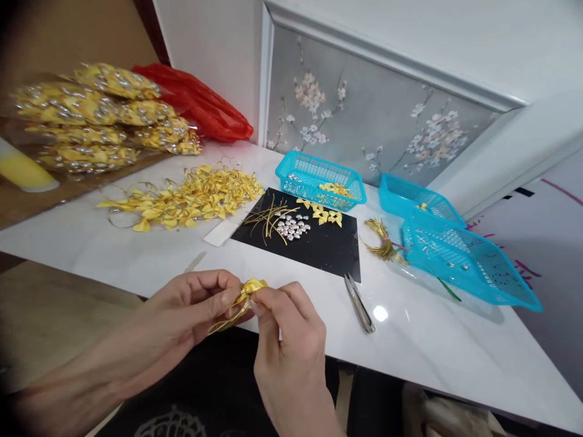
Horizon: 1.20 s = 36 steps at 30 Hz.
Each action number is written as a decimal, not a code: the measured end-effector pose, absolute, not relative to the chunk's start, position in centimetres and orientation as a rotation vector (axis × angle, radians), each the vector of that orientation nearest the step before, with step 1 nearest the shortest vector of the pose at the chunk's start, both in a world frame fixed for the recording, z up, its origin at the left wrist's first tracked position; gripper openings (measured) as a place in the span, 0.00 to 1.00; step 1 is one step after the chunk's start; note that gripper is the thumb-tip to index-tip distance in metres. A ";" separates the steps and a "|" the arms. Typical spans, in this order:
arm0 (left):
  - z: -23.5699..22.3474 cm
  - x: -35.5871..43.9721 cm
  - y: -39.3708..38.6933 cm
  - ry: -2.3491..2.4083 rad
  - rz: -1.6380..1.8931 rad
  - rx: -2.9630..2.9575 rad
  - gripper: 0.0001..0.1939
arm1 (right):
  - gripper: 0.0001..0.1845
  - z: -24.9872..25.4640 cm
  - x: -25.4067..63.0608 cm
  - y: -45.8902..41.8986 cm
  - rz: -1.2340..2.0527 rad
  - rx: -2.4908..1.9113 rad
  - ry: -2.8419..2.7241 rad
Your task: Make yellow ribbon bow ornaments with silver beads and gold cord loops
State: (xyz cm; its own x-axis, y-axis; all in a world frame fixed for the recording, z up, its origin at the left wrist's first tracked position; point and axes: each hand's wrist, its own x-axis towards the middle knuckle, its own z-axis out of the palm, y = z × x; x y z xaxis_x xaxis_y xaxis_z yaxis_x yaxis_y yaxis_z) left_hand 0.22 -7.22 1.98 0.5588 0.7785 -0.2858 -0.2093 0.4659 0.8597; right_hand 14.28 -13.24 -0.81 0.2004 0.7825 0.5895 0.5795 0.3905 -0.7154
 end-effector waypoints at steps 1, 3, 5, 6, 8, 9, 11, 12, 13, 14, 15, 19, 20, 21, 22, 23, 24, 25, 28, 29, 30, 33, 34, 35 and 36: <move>2.0 0.2 -7.2 0.736 0.667 0.863 0.13 | 0.12 -0.8 14.4 -13.3 0.230 -1.288 -1.483; 2.0 0.2 -7.0 0.712 0.642 0.833 0.14 | 0.12 -0.9 14.5 -13.3 0.234 -1.278 -1.488; 2.0 0.1 -6.9 0.698 0.619 0.812 0.14 | 0.12 -1.0 14.5 -13.2 0.223 -1.260 -1.493; 2.0 0.1 -6.9 0.688 0.610 0.806 0.14 | 0.12 -1.1 14.5 -13.1 0.213 -1.248 -1.497; 2.1 0.0 -6.8 0.670 0.602 0.799 0.15 | 0.13 -1.3 14.4 -13.0 0.195 -1.225 -1.515; 2.1 0.0 -6.8 0.660 0.600 0.792 0.15 | 0.14 -1.4 14.5 -13.0 0.187 -1.214 -1.525; 2.2 -0.1 -6.8 0.637 0.600 0.778 0.15 | 0.15 -1.6 14.6 -12.9 0.177 -1.197 -1.543; 2.1 -0.1 -6.8 0.629 0.599 0.769 0.14 | 0.16 -1.7 14.6 -12.9 0.175 -1.191 -1.549; 2.1 -0.1 -6.7 0.618 0.595 0.762 0.14 | 0.17 -1.8 14.7 -12.9 0.174 -1.186 -1.552; 2.1 0.0 -6.7 0.607 0.591 0.756 0.14 | 0.17 -1.9 14.7 -12.9 0.174 -1.183 -1.553; 2.0 0.0 -6.6 0.597 0.586 0.748 0.14 | 0.17 -2.0 14.7 -12.9 0.175 -1.182 -1.552; 1.7 -0.1 -6.5 0.557 0.574 0.724 0.11 | 0.18 -2.2 14.8 -13.0 0.175 -1.183 -1.537; 1.7 -0.2 -6.5 0.551 0.573 0.720 0.10 | 0.18 -2.2 14.8 -13.0 0.180 -1.182 -1.533; 1.7 -0.2 -6.6 0.545 0.571 0.716 0.09 | 0.18 -2.2 14.8 -13.0 0.185 -1.180 -1.530; 1.7 -0.3 -6.6 0.541 0.570 0.711 0.09 | 0.18 -2.2 14.8 -13.0 0.193 -1.179 -1.526; 1.6 -0.3 -6.6 0.534 0.567 0.705 0.08 | 0.19 -2.2 14.7 -12.9 0.200 -1.179 -1.521; 1.6 -0.4 -6.6 0.527 0.564 0.699 0.08 | 0.19 -2.3 14.7 -12.9 0.203 -1.177 -1.518; 1.6 -0.4 -6.6 0.519 0.562 0.692 0.07 | 0.19 -2.3 14.7 -12.9 0.205 -1.176 -1.514; 1.6 -0.4 -6.6 0.507 0.549 0.688 0.07 | 0.18 -2.4 14.6 -12.9 0.204 -1.165 -1.497; 1.6 -0.4 -6.6 0.506 0.544 0.689 0.08 | 0.18 -2.5 14.6 -12.8 0.205 -1.161 -1.490; 1.6 -0.3 -6.6 0.506 0.540 0.689 0.08 | 0.18 -2.5 14.6 -12.8 0.207 -1.159 -1.485; 1.7 -0.3 -6.5 0.506 0.527 0.682 0.09 | 0.16 -2.5 14.6 -12.8 0.205 -1.158 -1.477; 1.7 -0.3 -6.5 0.508 0.521 0.679 0.10 | 0.16 -2.5 14.6 -12.8 0.203 -1.159 -1.476; 1.7 -0.3 -6.5 0.508 0.516 0.678 0.10 | 0.16 -2.4 14.6 -12.8 0.203 -1.160 -1.474; 1.7 -0.3 -6.5 0.508 0.511 0.678 0.09 | 0.15 -2.4 14.5 -12.8 0.204 -1.159 -1.474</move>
